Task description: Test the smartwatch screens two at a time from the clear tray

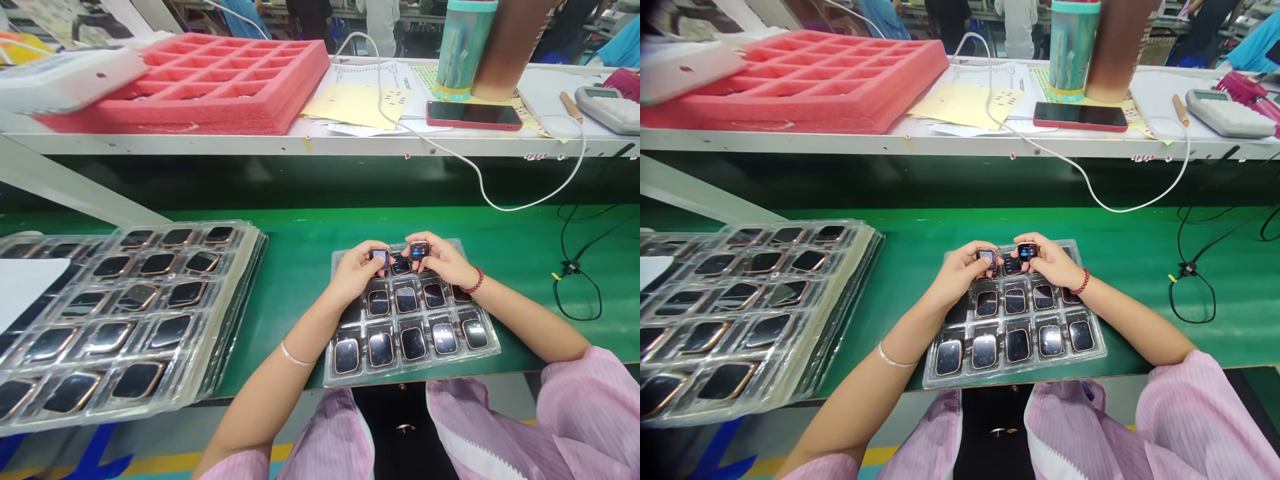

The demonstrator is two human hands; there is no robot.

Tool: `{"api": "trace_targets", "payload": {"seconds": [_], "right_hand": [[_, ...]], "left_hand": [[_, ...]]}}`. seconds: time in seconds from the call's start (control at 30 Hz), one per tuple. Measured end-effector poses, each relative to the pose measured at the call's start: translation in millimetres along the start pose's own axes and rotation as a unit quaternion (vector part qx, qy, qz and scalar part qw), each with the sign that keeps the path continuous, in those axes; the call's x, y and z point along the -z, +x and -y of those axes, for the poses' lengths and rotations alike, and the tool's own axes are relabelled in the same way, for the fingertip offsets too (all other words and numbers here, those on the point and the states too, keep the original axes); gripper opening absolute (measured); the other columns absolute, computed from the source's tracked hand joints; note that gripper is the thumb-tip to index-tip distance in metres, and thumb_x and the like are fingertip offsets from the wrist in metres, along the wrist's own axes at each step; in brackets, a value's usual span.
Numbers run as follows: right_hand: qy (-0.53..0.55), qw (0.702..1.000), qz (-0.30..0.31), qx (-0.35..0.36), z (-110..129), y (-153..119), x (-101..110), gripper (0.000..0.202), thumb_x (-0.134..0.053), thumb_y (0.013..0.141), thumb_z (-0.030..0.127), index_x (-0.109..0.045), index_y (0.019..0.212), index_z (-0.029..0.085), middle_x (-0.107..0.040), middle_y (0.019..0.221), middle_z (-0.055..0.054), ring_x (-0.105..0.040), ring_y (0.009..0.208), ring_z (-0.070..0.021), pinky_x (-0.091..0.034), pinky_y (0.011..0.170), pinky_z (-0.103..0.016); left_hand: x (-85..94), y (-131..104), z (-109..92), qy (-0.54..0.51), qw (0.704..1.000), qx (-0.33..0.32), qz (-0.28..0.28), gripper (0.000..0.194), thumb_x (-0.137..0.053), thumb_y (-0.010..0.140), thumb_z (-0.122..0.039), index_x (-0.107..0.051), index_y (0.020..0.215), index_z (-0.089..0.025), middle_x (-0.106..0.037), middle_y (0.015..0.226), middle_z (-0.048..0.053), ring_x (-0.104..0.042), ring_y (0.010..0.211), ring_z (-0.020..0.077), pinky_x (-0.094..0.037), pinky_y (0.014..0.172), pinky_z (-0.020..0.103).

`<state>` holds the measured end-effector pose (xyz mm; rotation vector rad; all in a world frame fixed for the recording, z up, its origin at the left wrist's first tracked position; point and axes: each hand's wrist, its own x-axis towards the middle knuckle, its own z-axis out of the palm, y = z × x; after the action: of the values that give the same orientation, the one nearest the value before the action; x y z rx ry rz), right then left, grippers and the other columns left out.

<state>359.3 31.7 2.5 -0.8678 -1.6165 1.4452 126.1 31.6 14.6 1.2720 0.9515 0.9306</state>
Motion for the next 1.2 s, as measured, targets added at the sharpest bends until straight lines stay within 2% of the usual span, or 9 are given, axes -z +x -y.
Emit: {"api": "trace_targets", "payload": {"seconds": [0.2, 0.63, 0.7, 0.8, 0.9, 0.97, 1.07, 1.2], "right_hand": [[0.007, 1.0, -0.007, -0.005, -1.6, 0.0, 0.0, 0.036, -0.054, 0.085, 0.011, -0.056, 0.121, 0.02, -0.072, 0.107, -0.005, -0.067, 0.071, -0.0117, -0.058, 0.065, -0.027], [-0.01, 1.0, -0.006, 0.002, -2.9, -1.2, 0.5, 0.05, -0.057, 0.078, 0.007, -0.053, 0.125, 0.022, -0.07, 0.111, -0.006, -0.068, 0.077, -0.0136, -0.058, 0.07, -0.03], [-0.016, 1.0, -0.006, 0.003, -2.8, -1.2, 0.0, 0.052, -0.057, 0.077, 0.008, -0.052, 0.126, 0.022, -0.069, 0.111, -0.006, -0.067, 0.077, -0.014, -0.058, 0.069, -0.03], [-0.008, 1.0, -0.009, 0.007, -2.6, -0.8, -0.7, 0.056, -0.058, 0.076, 0.008, -0.049, 0.129, 0.023, -0.069, 0.11, -0.006, -0.066, 0.075, -0.0132, -0.058, 0.068, -0.03], [-0.004, 1.0, -0.017, -0.004, -1.2, -0.3, -1.5, 0.053, -0.059, 0.077, 0.009, -0.05, 0.127, 0.022, -0.069, 0.107, -0.005, -0.066, 0.073, -0.0128, -0.058, 0.067, -0.029], [-0.005, 0.999, -0.027, -0.017, 0.3, -0.9, -2.2, 0.041, -0.06, 0.082, 0.013, -0.055, 0.122, 0.022, -0.07, 0.106, -0.006, -0.066, 0.071, -0.0134, -0.058, 0.065, -0.028], [0.018, 0.998, -0.055, -0.033, 1.7, -4.1, -3.2, 0.023, -0.056, 0.095, 0.03, -0.06, 0.114, 0.02, -0.072, 0.102, -0.008, -0.065, 0.066, -0.0136, -0.058, 0.061, -0.028], [0.039, 0.996, -0.072, -0.039, -2.1, -7.2, -2.3, 0.035, -0.052, 0.101, 0.049, -0.063, 0.114, 0.019, -0.074, 0.101, -0.011, -0.067, 0.066, -0.0163, -0.058, 0.061, -0.03]], "left_hand": [[-0.5, 1.5, 1.6, -0.007, 1.0, 0.004, -0.001, 0.028, -0.07, 0.077, -0.028, -0.065, 0.102, -0.015, -0.075, 0.084, 0.005, -0.059, 0.06, 0.0117, -0.048, 0.059, 0.026], [-0.7, -0.4, -0.2, 0.003, 1.0, 0.005, 0.003, 0.026, -0.069, 0.08, -0.027, -0.064, 0.102, -0.015, -0.074, 0.085, 0.005, -0.06, 0.062, 0.0118, -0.051, 0.065, 0.027], [-1.0, 0.1, 1.0, -0.007, 1.0, 0.0, 0.004, 0.032, -0.071, 0.077, -0.024, -0.063, 0.106, -0.015, -0.074, 0.088, 0.005, -0.063, 0.068, 0.0135, -0.052, 0.068, 0.028], [-1.5, 0.9, 3.2, -0.031, 1.0, 0.004, 0.003, 0.054, -0.071, 0.071, -0.015, -0.058, 0.123, -0.016, -0.074, 0.093, 0.005, -0.068, 0.08, 0.0163, -0.055, 0.075, 0.029], [-1.5, 1.7, 6.1, -0.042, 0.999, 0.014, 0.004, 0.071, -0.071, 0.069, -0.011, -0.05, 0.137, -0.018, -0.073, 0.096, 0.005, -0.07, 0.089, 0.0179, -0.055, 0.081, 0.031], [-1.7, 2.1, 8.4, -0.04, 0.999, 0.013, 0.006, 0.073, -0.072, 0.069, -0.011, -0.049, 0.138, -0.018, -0.073, 0.097, 0.005, -0.07, 0.092, 0.0189, -0.055, 0.082, 0.031], [-3.2, 1.7, 11.0, -0.052, 0.999, 0.006, 0.009, 0.07, -0.072, 0.067, -0.013, -0.051, 0.134, -0.018, -0.073, 0.097, 0.005, -0.069, 0.086, 0.0181, -0.054, 0.077, 0.03], [-4.4, 1.2, 10.3, -0.062, 0.998, 0.003, 0.011, 0.055, -0.074, 0.072, -0.023, -0.058, 0.124, -0.017, -0.072, 0.094, 0.006, -0.066, 0.076, 0.0158, -0.051, 0.071, 0.029]]}}
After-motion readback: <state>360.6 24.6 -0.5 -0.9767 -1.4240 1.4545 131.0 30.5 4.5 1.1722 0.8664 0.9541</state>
